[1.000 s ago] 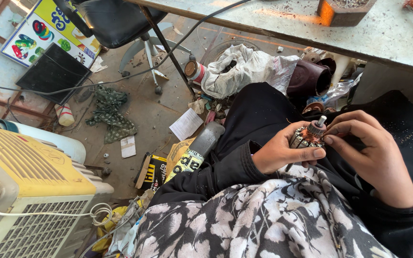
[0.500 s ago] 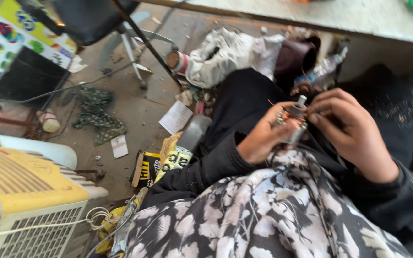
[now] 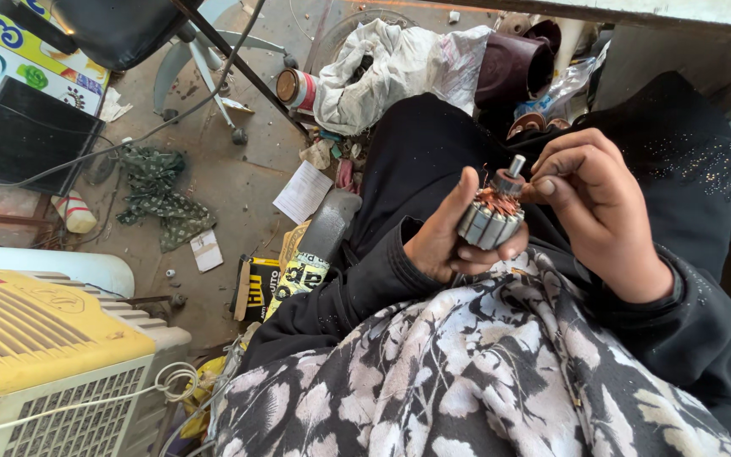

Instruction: The person holds a small motor armature and uses a screwdriver to adjust or remove copper windings. They then use their fingers to pull and reposition the copper wires on the armature.

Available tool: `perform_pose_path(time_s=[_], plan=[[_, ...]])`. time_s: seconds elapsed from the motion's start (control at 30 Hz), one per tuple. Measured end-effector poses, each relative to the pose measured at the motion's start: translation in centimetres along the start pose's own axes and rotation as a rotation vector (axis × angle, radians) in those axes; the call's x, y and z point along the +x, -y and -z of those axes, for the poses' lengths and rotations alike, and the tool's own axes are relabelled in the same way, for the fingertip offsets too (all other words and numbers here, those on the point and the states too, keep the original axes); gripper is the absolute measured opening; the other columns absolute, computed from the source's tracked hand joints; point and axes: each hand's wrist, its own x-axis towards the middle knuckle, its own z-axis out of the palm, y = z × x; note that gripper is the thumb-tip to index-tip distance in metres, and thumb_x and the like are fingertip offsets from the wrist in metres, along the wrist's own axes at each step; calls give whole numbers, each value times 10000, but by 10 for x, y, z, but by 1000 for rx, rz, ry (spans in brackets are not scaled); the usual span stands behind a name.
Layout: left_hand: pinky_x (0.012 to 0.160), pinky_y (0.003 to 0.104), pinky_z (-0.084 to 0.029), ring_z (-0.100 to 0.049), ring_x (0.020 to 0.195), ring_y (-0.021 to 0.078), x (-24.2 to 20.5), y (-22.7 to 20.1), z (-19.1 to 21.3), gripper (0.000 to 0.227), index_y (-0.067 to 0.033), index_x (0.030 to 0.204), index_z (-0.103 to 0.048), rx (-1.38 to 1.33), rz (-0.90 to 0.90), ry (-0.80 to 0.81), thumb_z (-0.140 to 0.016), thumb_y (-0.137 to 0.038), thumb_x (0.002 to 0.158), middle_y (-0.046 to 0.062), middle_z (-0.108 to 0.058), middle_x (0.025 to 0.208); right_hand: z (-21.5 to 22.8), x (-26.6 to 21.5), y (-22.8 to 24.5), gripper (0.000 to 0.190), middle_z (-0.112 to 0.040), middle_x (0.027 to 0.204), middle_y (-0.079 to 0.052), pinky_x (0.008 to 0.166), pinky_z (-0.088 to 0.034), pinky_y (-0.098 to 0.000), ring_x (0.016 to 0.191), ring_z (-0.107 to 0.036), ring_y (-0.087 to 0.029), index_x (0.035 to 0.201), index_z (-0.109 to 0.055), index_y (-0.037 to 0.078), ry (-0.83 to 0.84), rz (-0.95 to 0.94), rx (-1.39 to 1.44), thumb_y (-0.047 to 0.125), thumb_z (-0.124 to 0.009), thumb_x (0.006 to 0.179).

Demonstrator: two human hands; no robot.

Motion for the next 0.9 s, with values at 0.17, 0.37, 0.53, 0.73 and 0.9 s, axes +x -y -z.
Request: perform_pose_path(time_s=[0.17,0.37,0.53,0.73,0.9], plan=[[415,168,-268,-317,507,17,1,2,6,719,-137,1420,-522,-47,-31,-34,-327,-740,1081,145,-630,910,5,1,8,99,-573,1110,-89,903,-498,-238,998,-600,-135,1064,-594,-1,68,56,-110,-87,-610,1019],[420,197,-279,-362,521,34,2,5,0,742,-90,1392,-496,170,-88,-151,-396,-742,1053,123,-625,922,-4,7,28,265,-618,1143,-98,850,-510,-280,1007,-621,-151,1138,-629,-17,-39,52,-200,-64,-701,887],[416,193,-287,-378,513,30,5,3,-2,774,-77,1422,-462,255,-111,-124,-447,-740,1023,130,-640,946,-6,7,32,220,-677,1059,-130,814,-516,-334,956,-666,-244,1046,-702,-18,-83,222,-504,-74,-796,854],[439,174,-298,-381,539,21,4,1,-8,755,-118,1477,-391,256,-147,-158,-512,-698,1011,120,-621,976,-3,6,28,185,-689,1032,-120,780,-508,-354,935,-668,-277,1013,-711,3,-71,288,-643,-36,-818,867],[441,171,-289,-376,549,20,3,1,-8,703,-115,1441,-402,220,-162,-154,-537,-669,1030,109,-606,988,-3,4,24,278,-684,1069,-128,863,-525,-395,987,-671,-296,1136,-724,-7,-58,250,-617,-26,-780,864]])
